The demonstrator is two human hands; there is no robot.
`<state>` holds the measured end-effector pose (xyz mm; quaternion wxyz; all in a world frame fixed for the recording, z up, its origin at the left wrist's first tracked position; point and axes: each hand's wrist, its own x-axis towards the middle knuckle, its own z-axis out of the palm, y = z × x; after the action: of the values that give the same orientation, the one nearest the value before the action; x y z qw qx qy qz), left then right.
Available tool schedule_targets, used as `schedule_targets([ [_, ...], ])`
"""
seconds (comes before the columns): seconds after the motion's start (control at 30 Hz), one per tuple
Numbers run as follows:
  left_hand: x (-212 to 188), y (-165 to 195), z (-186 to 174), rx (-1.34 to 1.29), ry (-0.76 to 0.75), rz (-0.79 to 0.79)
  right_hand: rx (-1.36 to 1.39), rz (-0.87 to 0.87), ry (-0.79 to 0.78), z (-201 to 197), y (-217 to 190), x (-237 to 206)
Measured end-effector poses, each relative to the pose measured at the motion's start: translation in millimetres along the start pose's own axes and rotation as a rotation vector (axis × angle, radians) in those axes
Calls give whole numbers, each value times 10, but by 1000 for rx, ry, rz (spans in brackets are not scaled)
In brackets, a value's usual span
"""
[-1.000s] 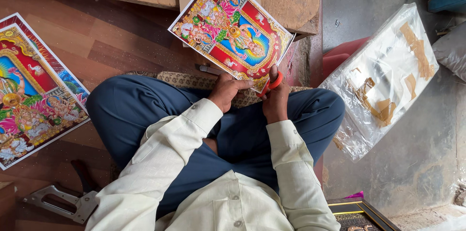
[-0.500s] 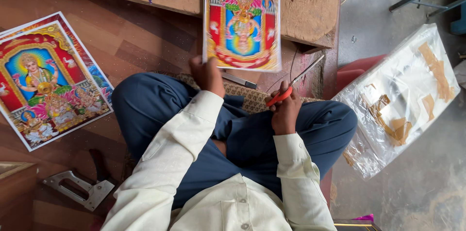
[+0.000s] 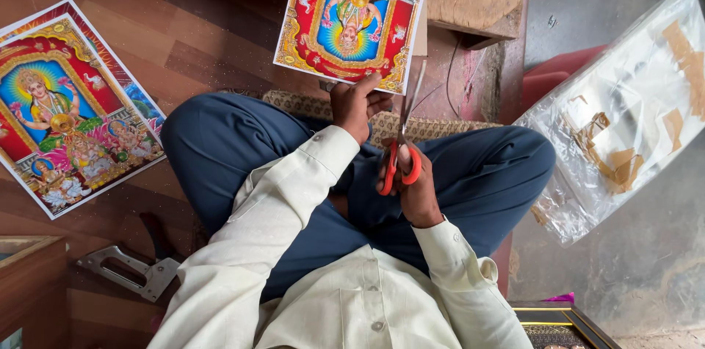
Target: The person applies blue decorative tape to the edges of a printed image, trims excess tape with scissors, and places the taped print onto a cardboard backing. They repeat the process with a second print, cutting and taping its edges before setting it aside.
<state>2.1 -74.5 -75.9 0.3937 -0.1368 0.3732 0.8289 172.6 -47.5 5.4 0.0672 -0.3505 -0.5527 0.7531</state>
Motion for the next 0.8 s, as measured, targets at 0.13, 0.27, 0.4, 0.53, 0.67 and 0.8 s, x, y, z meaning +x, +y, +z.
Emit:
schedule_targets([
  [0.13,-24,41,54,-19,-51,1,29,1,-39,34,28,11],
  [0.27,-37,32,79,-7,-62,-30,21,-7,-12,43,50,50],
  [0.4,-57,48,77,-2,-37,-25,-4,-7,43,63,36,81],
  [0.53,-107,82,83,43,-24,-10,-33,-3,70,98,-4,86],
  [0.67,-134,96,97,86,-28,15,-36,20,86,113,-40,84],
  [0.8,-132,84,86,84,-38,15,-40,26,95,121,-39,88],
])
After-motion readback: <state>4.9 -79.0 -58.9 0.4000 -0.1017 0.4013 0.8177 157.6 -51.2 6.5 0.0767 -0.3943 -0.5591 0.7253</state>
